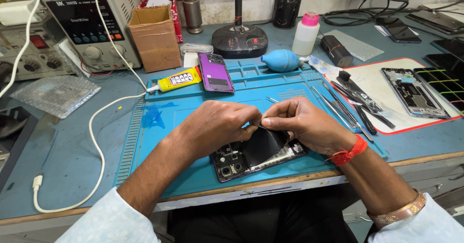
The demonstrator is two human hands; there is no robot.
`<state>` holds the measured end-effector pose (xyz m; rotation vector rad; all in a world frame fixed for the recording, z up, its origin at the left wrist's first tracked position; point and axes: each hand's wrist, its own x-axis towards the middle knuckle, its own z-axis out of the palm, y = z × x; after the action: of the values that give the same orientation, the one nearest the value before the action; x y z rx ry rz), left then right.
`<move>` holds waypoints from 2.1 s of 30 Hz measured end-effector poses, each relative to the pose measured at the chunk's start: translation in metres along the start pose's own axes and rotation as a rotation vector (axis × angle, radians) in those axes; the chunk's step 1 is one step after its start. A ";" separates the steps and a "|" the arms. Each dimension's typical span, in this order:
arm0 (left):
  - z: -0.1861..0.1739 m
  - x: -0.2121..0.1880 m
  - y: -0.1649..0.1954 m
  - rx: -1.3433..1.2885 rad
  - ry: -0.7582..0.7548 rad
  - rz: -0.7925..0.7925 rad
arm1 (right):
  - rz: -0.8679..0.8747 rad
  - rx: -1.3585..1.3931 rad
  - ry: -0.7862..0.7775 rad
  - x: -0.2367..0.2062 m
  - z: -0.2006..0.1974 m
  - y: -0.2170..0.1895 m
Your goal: The person uses a screwdriver to unscrew screws from the back of a disassembled smartphone lying on a blue repair mat, then sets the screwdriver down and peels a black adhesive film off the phone's rear housing, working the film loose with both hands.
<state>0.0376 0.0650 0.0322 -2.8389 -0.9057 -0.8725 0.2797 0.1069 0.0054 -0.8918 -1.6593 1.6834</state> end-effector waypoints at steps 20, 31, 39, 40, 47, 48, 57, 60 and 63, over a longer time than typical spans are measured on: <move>-0.009 -0.015 0.001 -0.098 0.055 -0.080 | -0.006 0.031 0.015 -0.004 -0.006 0.002; -0.008 0.001 0.007 -0.270 0.048 -0.157 | -0.013 0.003 0.027 -0.005 -0.008 0.004; -0.004 0.008 0.006 -0.251 0.015 -0.161 | -0.019 0.042 -0.017 -0.003 -0.008 0.003; -0.003 0.008 0.005 -0.234 0.013 -0.155 | -0.018 0.043 -0.017 -0.003 -0.008 0.003; 0.001 0.004 0.008 -0.134 0.037 -0.102 | -0.021 -0.011 0.037 -0.003 -0.007 0.006; 0.001 0.003 0.008 -0.126 0.048 -0.092 | -0.027 -0.020 0.049 -0.003 -0.007 0.006; 0.007 0.002 0.008 -0.043 0.073 -0.051 | -0.031 -0.020 0.060 -0.001 -0.006 0.008; 0.008 0.001 0.008 -0.025 0.066 -0.056 | -0.041 -0.013 0.052 -0.001 -0.005 0.007; 0.008 -0.001 0.010 -0.011 0.043 -0.081 | -0.024 0.039 0.053 -0.003 -0.005 0.006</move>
<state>0.0468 0.0581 0.0260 -2.7988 -1.0196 -0.9454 0.2853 0.1075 -0.0003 -0.8867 -1.5908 1.6559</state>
